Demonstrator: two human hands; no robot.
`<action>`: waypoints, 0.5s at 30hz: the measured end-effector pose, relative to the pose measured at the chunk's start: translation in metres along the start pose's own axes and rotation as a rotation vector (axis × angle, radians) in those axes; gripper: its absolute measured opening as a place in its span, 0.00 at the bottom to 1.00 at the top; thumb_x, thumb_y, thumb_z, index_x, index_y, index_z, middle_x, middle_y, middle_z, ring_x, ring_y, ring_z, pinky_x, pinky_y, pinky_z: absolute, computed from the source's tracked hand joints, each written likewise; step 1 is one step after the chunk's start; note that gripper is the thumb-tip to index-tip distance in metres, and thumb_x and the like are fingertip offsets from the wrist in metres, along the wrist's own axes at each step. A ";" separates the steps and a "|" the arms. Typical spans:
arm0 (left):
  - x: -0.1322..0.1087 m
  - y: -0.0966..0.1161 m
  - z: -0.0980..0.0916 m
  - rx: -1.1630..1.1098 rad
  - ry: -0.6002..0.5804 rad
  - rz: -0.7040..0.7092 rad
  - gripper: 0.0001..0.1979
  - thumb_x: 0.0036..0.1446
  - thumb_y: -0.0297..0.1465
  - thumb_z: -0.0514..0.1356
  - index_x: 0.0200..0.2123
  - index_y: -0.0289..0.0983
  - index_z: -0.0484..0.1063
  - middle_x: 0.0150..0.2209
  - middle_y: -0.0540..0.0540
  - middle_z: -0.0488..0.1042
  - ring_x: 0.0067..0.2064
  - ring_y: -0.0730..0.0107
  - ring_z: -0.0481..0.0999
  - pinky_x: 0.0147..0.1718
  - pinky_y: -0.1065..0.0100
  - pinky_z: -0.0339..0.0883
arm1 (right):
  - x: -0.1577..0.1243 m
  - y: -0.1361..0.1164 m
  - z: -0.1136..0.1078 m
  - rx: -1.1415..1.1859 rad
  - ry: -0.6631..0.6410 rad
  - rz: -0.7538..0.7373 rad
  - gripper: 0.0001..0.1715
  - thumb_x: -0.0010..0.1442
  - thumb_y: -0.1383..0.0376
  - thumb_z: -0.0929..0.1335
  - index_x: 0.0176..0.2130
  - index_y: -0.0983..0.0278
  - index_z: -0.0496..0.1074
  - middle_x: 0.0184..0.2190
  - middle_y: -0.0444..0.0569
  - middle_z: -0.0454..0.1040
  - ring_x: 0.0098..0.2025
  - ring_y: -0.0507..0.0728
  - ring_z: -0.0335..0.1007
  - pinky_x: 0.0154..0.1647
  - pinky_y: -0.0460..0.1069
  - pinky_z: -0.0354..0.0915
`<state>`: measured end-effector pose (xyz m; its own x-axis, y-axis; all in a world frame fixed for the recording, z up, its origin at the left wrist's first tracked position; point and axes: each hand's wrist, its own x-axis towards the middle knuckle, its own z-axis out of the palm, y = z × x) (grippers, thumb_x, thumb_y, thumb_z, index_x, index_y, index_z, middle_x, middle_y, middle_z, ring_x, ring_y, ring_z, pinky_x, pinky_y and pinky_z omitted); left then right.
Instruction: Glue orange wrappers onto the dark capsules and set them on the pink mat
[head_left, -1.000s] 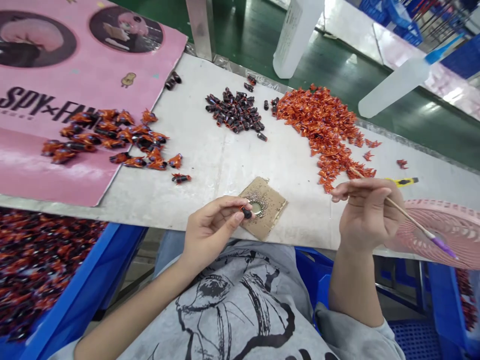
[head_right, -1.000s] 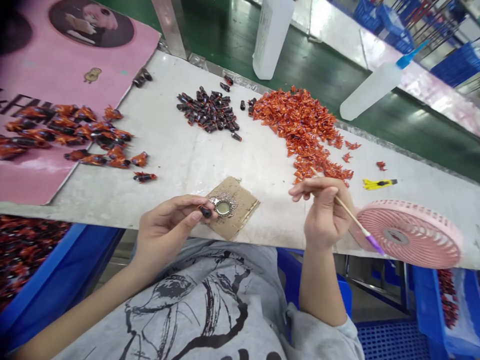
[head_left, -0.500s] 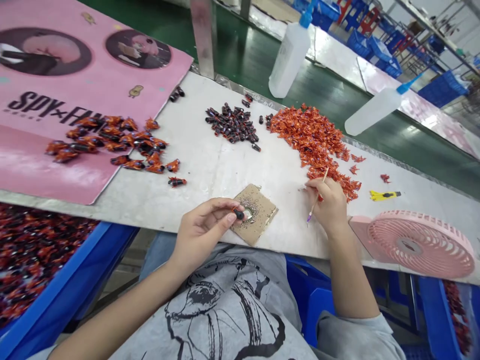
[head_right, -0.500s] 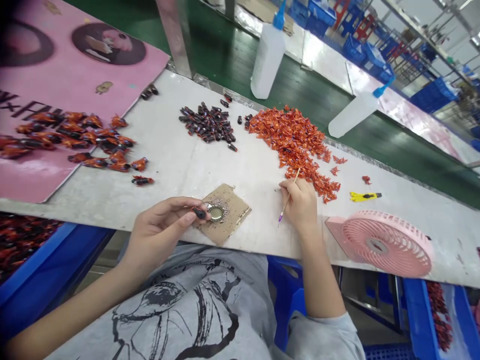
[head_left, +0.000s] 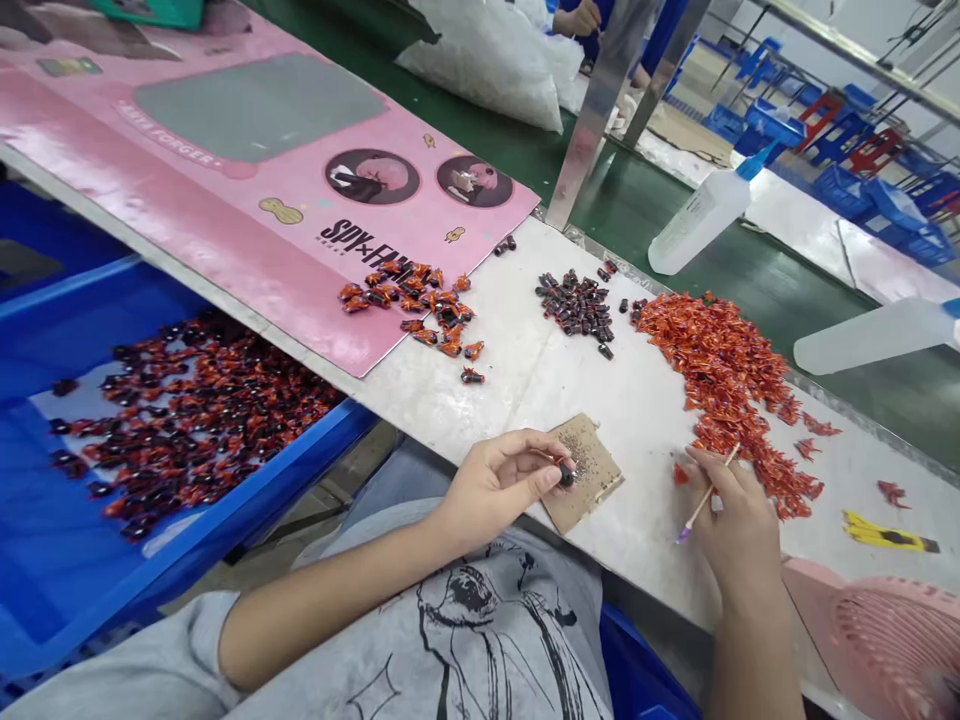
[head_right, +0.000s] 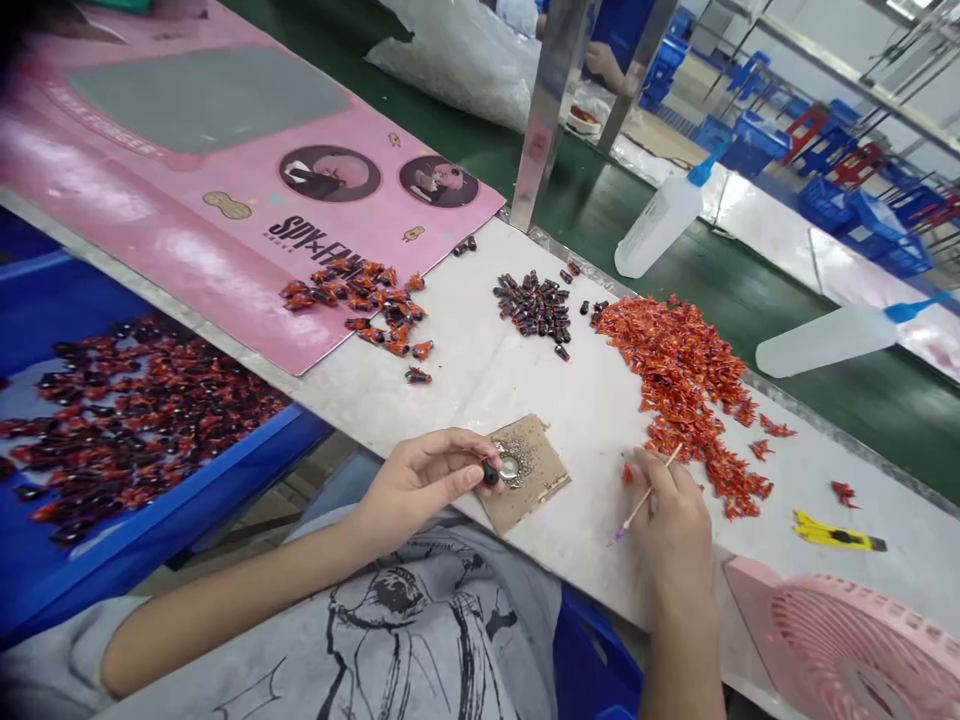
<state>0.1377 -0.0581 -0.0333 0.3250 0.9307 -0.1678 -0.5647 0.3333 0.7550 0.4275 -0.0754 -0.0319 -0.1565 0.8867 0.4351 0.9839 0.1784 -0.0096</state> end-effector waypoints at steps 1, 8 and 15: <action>-0.001 0.001 0.000 0.004 0.005 -0.007 0.15 0.48 0.37 0.74 0.34 0.34 0.78 0.33 0.44 0.81 0.33 0.67 0.81 0.36 0.66 0.79 | 0.000 -0.002 -0.002 0.018 -0.001 -0.037 0.13 0.67 0.61 0.65 0.45 0.63 0.77 0.39 0.55 0.81 0.39 0.62 0.78 0.39 0.55 0.73; -0.003 0.004 0.001 -0.018 -0.011 -0.026 0.14 0.47 0.37 0.74 0.33 0.34 0.78 0.33 0.46 0.79 0.33 0.70 0.80 0.35 0.70 0.78 | -0.008 -0.001 0.007 0.065 -0.011 -0.045 0.15 0.68 0.66 0.62 0.38 0.63 0.77 0.35 0.55 0.81 0.36 0.61 0.77 0.38 0.56 0.74; -0.010 0.001 0.006 0.025 -0.059 0.020 0.10 0.51 0.33 0.72 0.35 0.35 0.78 0.35 0.45 0.80 0.38 0.69 0.80 0.40 0.70 0.76 | -0.008 -0.012 -0.010 0.422 -0.021 0.316 0.06 0.59 0.61 0.70 0.36 0.60 0.78 0.32 0.49 0.81 0.33 0.59 0.78 0.38 0.55 0.74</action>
<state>0.1379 -0.0678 -0.0271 0.3580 0.9266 -0.1152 -0.5528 0.3098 0.7736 0.4183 -0.0887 -0.0259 0.1360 0.9327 0.3340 0.8639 0.0534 -0.5009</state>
